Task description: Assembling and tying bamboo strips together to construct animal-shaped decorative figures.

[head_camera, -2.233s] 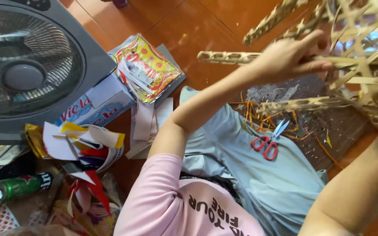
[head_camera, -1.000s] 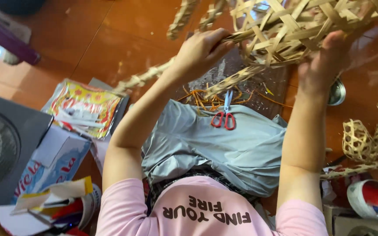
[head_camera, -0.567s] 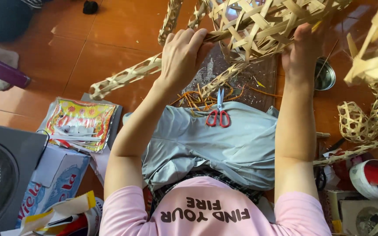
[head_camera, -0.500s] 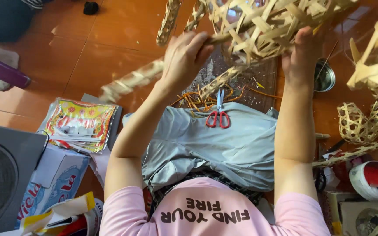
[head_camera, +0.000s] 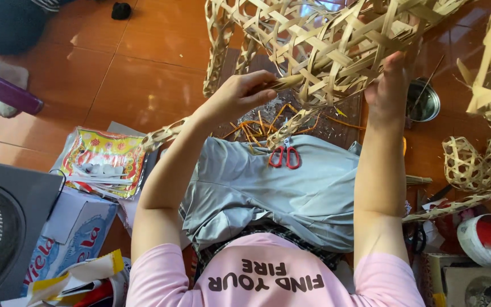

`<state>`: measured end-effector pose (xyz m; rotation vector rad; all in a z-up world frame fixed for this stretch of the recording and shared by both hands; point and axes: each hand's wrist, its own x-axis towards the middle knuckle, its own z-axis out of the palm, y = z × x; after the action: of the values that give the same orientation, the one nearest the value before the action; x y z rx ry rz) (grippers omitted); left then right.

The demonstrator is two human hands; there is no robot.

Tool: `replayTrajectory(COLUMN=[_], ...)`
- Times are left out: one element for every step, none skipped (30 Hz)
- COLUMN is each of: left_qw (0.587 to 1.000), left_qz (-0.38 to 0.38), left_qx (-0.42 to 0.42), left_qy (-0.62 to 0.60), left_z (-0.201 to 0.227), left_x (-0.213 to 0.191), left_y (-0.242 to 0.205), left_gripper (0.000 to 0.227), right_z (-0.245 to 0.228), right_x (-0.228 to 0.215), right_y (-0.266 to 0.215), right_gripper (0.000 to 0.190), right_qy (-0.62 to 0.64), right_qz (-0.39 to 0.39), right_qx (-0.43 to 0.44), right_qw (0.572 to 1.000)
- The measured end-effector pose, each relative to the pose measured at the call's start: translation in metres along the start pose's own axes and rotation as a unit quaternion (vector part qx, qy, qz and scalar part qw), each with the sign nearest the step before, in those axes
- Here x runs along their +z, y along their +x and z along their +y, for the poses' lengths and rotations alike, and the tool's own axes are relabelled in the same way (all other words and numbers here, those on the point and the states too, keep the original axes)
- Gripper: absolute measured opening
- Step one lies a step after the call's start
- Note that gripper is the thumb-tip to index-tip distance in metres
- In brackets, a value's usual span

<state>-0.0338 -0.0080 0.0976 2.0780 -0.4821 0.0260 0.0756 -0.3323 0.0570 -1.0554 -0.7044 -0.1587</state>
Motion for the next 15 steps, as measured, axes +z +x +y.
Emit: replayTrajectory(left_qw=[1.0, 0.998, 0.998, 0.998, 0.996, 0.996, 0.996, 0.994, 0.994, 0.989, 0.964, 0.964, 0.961, 0.958, 0.958], left_qz=[0.001, 0.003, 0.004, 0.015, 0.026, 0.027, 0.051, 0.074, 0.075, 0.132, 0.182, 0.182, 0.193, 0.204, 0.204], left_qx=[0.03, 0.059, 0.059, 0.052, 0.046, 0.045, 0.006, -0.034, -0.034, 0.07, 0.173, 0.171, 0.173, 0.176, 0.175], left_qy=[-0.01, -0.02, -0.019, -0.044, -0.069, -0.069, -0.073, -0.076, -0.076, 0.007, 0.091, 0.091, 0.095, 0.1, 0.101], left_z=[-0.004, -0.008, -0.006, -0.004, -0.002, 0.0, 0.002, 0.003, -0.003, -0.01, -0.016, -0.019, -0.021, -0.023, -0.025], left_x=[0.002, 0.003, 0.007, 0.011, 0.015, 0.019, 0.024, 0.027, 0.031, 0.035, 0.039, 0.041, 0.044, 0.046, 0.047], left_y=[0.0, 0.0, -0.001, -0.002, -0.003, -0.002, -0.002, 0.0, 0.002, 0.003, 0.003, 0.005, 0.008, 0.01, 0.016], left_gripper=[0.036, 0.036, 0.036, 0.036, 0.036, 0.036, 0.037, 0.037, 0.037, 0.036, 0.036, 0.036, 0.035, 0.034, 0.034], right_z=[0.001, 0.002, -0.003, -0.007, -0.011, -0.007, -0.003, 0.001, 0.005, 0.01, 0.014, 0.014, 0.015, 0.016, 0.011], right_x=[0.001, 0.003, 0.011, 0.019, 0.027, 0.024, 0.021, 0.018, 0.014, 0.01, 0.006, 0.007, 0.008, 0.009, 0.015], right_y=[-0.001, -0.001, 0.001, 0.001, 0.001, -0.001, -0.004, -0.005, -0.002, -0.001, 0.0, 0.004, 0.007, 0.011, 0.015], right_gripper=[0.081, 0.082, 0.082, 0.084, 0.086, 0.086, 0.088, 0.09, 0.09, 0.091, 0.093, 0.093, 0.093, 0.094, 0.094], right_qy=[-0.001, -0.002, -0.001, 0.007, 0.015, 0.016, 0.006, -0.003, -0.003, -0.01, -0.017, -0.016, 0.004, 0.025, 0.025], right_qz=[0.009, 0.019, 0.018, 0.019, 0.021, 0.02, 0.028, 0.036, 0.035, 0.036, 0.037, 0.037, 0.023, 0.01, 0.01], right_qx=[0.006, 0.012, 0.012, 0.015, 0.018, 0.019, 0.026, 0.033, 0.033, 0.037, 0.041, 0.043, 0.037, 0.031, 0.032], right_qw=[1.0, 1.0, 1.0, 1.0, 1.0, 1.0, 0.999, 0.999, 0.999, 0.999, 0.998, 0.998, 0.999, 0.999, 0.999])
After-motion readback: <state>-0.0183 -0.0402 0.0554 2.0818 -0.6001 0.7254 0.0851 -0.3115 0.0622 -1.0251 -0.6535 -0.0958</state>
